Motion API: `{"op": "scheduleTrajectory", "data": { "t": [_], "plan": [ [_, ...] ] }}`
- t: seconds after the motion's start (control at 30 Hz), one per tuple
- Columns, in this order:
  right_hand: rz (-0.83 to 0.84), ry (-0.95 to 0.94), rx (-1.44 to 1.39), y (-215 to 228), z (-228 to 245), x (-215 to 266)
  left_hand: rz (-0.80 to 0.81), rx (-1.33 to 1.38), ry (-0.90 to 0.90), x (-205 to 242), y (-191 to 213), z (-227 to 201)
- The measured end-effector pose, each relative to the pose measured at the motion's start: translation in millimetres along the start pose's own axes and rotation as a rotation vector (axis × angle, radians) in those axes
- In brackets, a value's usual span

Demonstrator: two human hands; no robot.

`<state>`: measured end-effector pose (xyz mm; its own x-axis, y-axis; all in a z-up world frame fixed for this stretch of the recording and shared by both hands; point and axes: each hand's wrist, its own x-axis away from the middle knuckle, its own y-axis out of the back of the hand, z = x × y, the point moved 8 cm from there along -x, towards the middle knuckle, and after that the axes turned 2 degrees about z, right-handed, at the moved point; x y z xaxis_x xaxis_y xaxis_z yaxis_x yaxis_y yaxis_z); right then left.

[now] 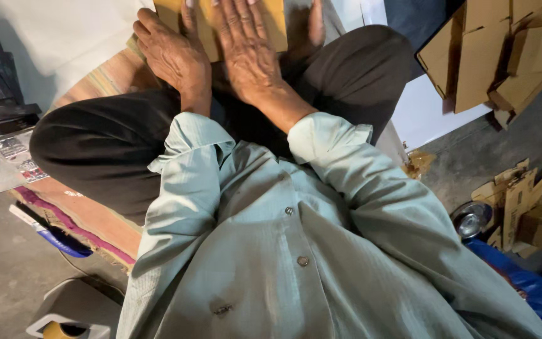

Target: The person assembles small cardboard boxes by folding flaps and sealing them with tape. They repeatedly pick up flat cardboard pieces, fold them into box shapes, and use a tape dispenser to seal the edges.

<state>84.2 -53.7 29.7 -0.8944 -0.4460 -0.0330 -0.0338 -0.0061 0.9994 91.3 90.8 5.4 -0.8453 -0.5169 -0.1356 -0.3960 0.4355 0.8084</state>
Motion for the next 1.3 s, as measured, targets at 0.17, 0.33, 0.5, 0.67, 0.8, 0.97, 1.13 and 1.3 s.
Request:
{"op": "scheduleTrajectory", "data": {
  "t": [0.17, 0.33, 0.5, 0.67, 0.8, 0.97, 1.13, 1.3],
  "plan": [
    [0.270, -0.161, -0.234, -12.5, -40.9, 17.4, 0.019, -0.009, 0.011, -3.2, -8.0, 6.8],
    [-0.094, -0.155, -0.359, -9.7, -56.4, 25.4, 0.045, 0.131, -0.023, -4.2, -4.7, 14.2],
    [-0.187, -0.577, -0.419, -43.9, -71.7, 20.7, 0.190, 0.534, -0.149, 3.7, 3.5, 13.7],
    [-0.357, -0.562, -0.533, -35.3, -76.9, 17.9, 0.266, 0.530, -0.120, -1.7, 5.0, 10.3],
    [-0.319, -0.608, -0.536, -52.7, -94.3, 23.1, 0.357, 0.606, -0.147, 0.1, 0.9, 12.2],
    [-0.209, -0.638, -0.581, -93.5, -113.4, 24.1, 0.320, 0.487, -0.183, -1.4, -5.3, 25.9],
    [-0.475, -0.608, -0.575, -62.7, -112.0, 30.0, 0.284, 0.378, -0.057, -3.9, -16.0, 39.4],
    [-0.487, -0.373, -0.189, 0.4, -45.5, -6.0, -0.055, 0.214, -0.237, -17.5, 6.7, 11.5]
  ]
}}
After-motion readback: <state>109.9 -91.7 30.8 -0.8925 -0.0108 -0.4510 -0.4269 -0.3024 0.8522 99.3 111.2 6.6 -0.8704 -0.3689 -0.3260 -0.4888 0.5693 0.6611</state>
